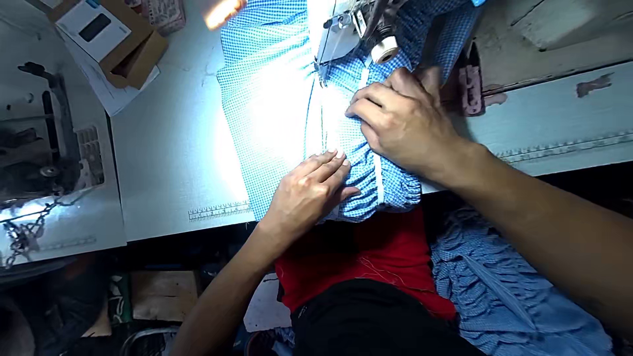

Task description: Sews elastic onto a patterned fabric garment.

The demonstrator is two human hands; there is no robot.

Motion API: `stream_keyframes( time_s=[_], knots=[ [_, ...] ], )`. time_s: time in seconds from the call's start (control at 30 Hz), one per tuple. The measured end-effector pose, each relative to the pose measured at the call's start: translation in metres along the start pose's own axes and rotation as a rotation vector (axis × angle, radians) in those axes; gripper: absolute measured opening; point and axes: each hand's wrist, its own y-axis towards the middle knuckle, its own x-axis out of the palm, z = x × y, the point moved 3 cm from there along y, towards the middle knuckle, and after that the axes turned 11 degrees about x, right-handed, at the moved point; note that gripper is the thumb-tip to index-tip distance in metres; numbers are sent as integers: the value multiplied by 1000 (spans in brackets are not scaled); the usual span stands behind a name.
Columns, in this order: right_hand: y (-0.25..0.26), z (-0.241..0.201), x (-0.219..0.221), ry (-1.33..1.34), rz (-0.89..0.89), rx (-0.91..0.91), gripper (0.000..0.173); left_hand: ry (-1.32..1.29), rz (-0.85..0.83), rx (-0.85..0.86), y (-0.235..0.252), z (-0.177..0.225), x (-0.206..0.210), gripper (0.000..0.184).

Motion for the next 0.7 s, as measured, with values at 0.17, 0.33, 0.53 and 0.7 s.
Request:
stream_keyframes(
  time_s=[0.17,0.33,0.53,0.7],
  knots=[
    [2,2,0,-1,-38,61,39,5,-5,0,0,0,0,40],
    [10,5,4,-22,-7,50,29,20,-11,2,3,-2,3,40],
    [-18,-32,-4,95,29,144,29,-76,70,-280,1,18,-3,38],
    [-29,-15,14,120,27,201,35,65,-64,-260,-29,-98,-23,60]
  ],
)
